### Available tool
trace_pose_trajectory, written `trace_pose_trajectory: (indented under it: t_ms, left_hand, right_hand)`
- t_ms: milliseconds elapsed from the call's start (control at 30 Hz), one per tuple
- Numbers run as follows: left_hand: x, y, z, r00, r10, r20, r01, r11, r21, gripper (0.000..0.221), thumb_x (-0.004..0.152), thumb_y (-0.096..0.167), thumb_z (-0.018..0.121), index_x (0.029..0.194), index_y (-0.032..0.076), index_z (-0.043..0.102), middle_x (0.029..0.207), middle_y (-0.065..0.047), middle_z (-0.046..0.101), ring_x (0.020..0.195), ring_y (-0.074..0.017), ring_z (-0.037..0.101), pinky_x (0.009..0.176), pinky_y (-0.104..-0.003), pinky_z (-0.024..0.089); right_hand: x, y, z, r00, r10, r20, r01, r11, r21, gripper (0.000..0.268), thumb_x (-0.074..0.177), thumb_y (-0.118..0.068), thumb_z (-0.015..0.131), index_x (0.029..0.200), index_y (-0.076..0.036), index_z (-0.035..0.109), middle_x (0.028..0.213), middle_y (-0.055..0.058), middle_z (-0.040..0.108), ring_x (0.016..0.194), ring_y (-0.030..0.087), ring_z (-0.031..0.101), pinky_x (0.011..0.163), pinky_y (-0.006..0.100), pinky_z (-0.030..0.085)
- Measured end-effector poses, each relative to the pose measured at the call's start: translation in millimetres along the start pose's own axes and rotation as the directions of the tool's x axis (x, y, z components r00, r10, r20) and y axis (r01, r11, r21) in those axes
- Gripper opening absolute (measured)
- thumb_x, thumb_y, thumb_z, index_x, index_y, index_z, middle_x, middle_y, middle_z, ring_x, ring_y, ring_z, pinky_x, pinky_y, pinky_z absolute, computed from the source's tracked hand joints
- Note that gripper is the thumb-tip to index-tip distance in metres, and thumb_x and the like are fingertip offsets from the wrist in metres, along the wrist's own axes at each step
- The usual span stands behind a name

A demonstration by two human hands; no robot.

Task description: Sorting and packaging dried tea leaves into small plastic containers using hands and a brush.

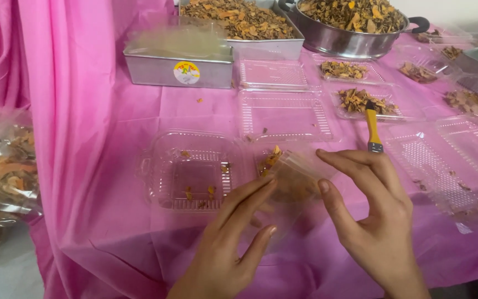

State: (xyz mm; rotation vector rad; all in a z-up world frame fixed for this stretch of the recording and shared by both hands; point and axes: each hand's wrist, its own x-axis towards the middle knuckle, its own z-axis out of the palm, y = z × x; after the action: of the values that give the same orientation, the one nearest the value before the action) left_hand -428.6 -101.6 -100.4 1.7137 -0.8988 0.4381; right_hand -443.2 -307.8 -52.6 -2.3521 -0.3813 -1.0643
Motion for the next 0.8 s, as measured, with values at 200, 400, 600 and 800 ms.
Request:
trace_pose_trajectory:
  t_ms: [200,400,600,800]
  left_hand:
    - [-3,4,5,1.0,-0.003,-0.014,0.004,1.0,0.022,0.046,0.103,0.013,0.053,0.147,0.003,0.047,0.151,-0.015,0.053,0.142,-0.0271,0.054,0.119,-0.039,0.044]
    - [-8,2,6,1.0,0.029,0.0,-0.029,0.998,0.062,0.041,0.106,0.013,0.041,0.144,0.0,0.051,0.148,-0.016,0.055,0.137,-0.0282,0.058,0.117,-0.039,0.045]
    - [-7,0,3,0.996,0.088,-0.012,-0.088,0.995,0.045,0.039,0.105,0.005,0.041,0.14,-0.003,0.054,0.143,-0.019,0.059,0.132,-0.0292,0.063,0.117,-0.038,0.048]
    - [-16,-10,16,0.888,0.017,-0.459,0.113,0.961,0.253,0.039,0.087,0.016,0.081,0.122,0.012,0.064,0.128,-0.009,0.062,0.121,-0.021,0.065,0.11,-0.033,0.053]
  right_hand:
    - [-5,-5,1,0.999,-0.027,-0.031,0.027,0.999,0.022,0.027,0.094,-0.006,0.07,0.121,-0.004,0.07,0.116,0.013,0.064,0.113,0.024,0.063,0.106,0.036,0.049]
    - [-9,2,1,0.997,0.069,0.02,-0.071,0.991,0.109,0.018,0.09,-0.006,0.072,0.107,-0.004,0.066,0.104,0.007,0.068,0.102,0.021,0.063,0.1,0.032,0.048]
    - [-16,10,0,0.983,0.122,0.135,-0.14,0.981,0.131,0.012,0.089,-0.013,0.073,0.096,-0.01,0.063,0.091,-0.001,0.064,0.085,0.013,0.058,0.084,0.026,0.047]
    - [-22,32,-2,0.947,0.269,0.178,-0.319,0.855,0.409,0.005,0.091,-0.003,0.071,0.094,-0.002,0.067,0.089,0.006,0.069,0.088,0.013,0.067,0.087,0.026,0.055]
